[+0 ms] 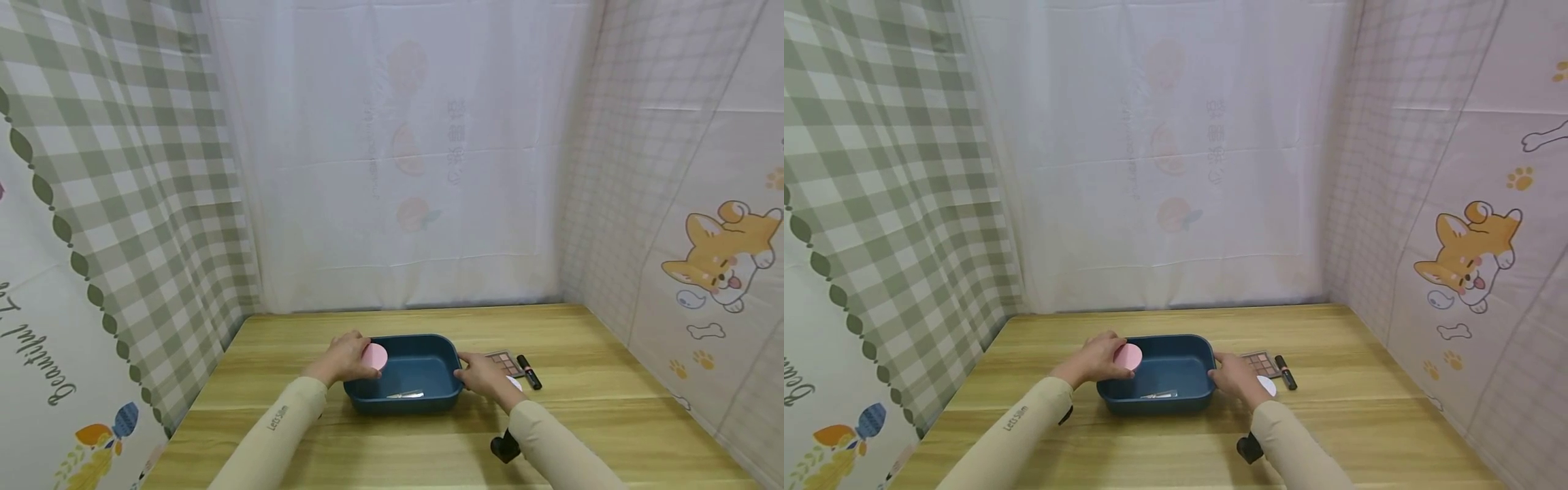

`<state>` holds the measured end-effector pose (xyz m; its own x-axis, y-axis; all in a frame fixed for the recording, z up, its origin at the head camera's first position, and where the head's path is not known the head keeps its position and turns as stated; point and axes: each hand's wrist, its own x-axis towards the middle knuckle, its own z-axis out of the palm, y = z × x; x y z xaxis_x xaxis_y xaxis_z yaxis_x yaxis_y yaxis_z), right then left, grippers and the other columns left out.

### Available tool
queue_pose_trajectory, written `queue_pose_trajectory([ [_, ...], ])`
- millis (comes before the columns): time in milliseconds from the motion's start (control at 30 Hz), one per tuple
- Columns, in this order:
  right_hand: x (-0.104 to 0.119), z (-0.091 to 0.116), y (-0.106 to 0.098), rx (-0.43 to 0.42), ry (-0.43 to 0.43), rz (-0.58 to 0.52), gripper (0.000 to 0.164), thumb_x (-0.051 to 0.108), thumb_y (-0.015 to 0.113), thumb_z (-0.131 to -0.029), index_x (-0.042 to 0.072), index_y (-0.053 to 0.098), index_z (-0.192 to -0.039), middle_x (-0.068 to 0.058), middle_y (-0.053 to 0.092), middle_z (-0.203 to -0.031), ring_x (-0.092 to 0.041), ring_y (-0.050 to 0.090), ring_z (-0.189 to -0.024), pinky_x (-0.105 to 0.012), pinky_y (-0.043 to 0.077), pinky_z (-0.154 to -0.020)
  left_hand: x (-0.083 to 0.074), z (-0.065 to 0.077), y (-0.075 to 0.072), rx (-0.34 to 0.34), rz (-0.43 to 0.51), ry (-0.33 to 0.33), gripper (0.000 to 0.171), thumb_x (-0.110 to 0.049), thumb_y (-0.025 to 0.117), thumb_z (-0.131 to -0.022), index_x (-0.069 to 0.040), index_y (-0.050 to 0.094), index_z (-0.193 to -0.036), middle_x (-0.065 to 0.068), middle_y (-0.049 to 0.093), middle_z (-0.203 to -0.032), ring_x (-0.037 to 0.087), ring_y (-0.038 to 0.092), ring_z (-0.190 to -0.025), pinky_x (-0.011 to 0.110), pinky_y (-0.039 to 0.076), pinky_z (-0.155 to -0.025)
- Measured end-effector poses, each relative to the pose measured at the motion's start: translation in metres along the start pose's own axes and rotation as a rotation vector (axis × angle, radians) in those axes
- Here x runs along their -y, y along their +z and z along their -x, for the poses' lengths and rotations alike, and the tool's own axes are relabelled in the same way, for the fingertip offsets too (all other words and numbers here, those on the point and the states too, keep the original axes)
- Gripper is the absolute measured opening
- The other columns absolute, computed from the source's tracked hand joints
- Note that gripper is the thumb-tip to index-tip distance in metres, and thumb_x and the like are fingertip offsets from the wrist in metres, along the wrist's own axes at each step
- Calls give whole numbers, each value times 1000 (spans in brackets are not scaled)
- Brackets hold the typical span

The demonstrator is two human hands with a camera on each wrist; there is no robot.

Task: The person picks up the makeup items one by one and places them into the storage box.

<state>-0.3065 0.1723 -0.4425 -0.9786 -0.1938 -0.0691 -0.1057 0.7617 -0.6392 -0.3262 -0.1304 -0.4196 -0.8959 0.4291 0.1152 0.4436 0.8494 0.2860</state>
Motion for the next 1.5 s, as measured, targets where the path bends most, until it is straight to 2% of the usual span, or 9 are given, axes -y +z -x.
queue_pose_trajectory([
  [200, -1, 0, 2, -7, 17, -22, 53, 8, 58, -98, -8, 41, -146, -5, 61, -70, -19, 59, -64, -32, 44, -59, 2, -2, 6, -8, -19, 8, 58, -38, 86, -72, 0, 66, -111, 10, 60, -99, 26, 54, -94, 46, 40, -83],
  [433, -1, 0, 2, -6, 18, -45, 52, 7, 56, -99, -8, 41, -146, -5, 61, -72, -17, 57, -64, -33, 43, -59, 2, -2, 10, -5, -35, -7, 56, -37, 86, -72, -2, 66, -111, 9, 60, -99, 26, 55, -93, 46, 38, -82],
  [733, -2, -2, 3, -15, 9, -32, 52, 7, 57, -98, -8, 42, -145, -4, 61, -71, -16, 57, -62, -32, 44, -59, 3, -5, 18, 35, -67, -55, 62, -38, 86, -74, -3, 65, -121, 12, 62, -110, 27, 56, -99, 48, 37, -90],
  [1000, -1, -2, 2, -15, 5, -19, 52, 7, 57, -98, -8, 42, -145, -3, 62, -73, -16, 58, -64, -32, 45, -59, 5, -6, 22, 50, -66, -53, 58, -34, 89, -72, -5, 66, -117, 10, 61, -106, 26, 55, -94, 48, 34, -91],
  [1267, 1, 0, 2, -13, 7, -28, 52, 7, 57, -98, -8, 42, -145, -4, 61, -73, -17, 59, -65, -32, 45, -59, 2, -10, 26, 62, -143, -30, 52, -36, 88, -73, -6, 67, -111, 6, 63, -98, 23, 56, -90, 44, 35, -82],
  [1500, 1, 0, 2, -13, 10, -24, 51, 7, 58, -98, -8, 43, -145, -4, 63, -75, -17, 60, -67, -32, 46, -61, 3, -15, 32, 72, -189, -37, 52, -38, 87, -73, -9, 67, -111, 6, 65, -99, 23, 58, -93, 50, 35, -90],
])
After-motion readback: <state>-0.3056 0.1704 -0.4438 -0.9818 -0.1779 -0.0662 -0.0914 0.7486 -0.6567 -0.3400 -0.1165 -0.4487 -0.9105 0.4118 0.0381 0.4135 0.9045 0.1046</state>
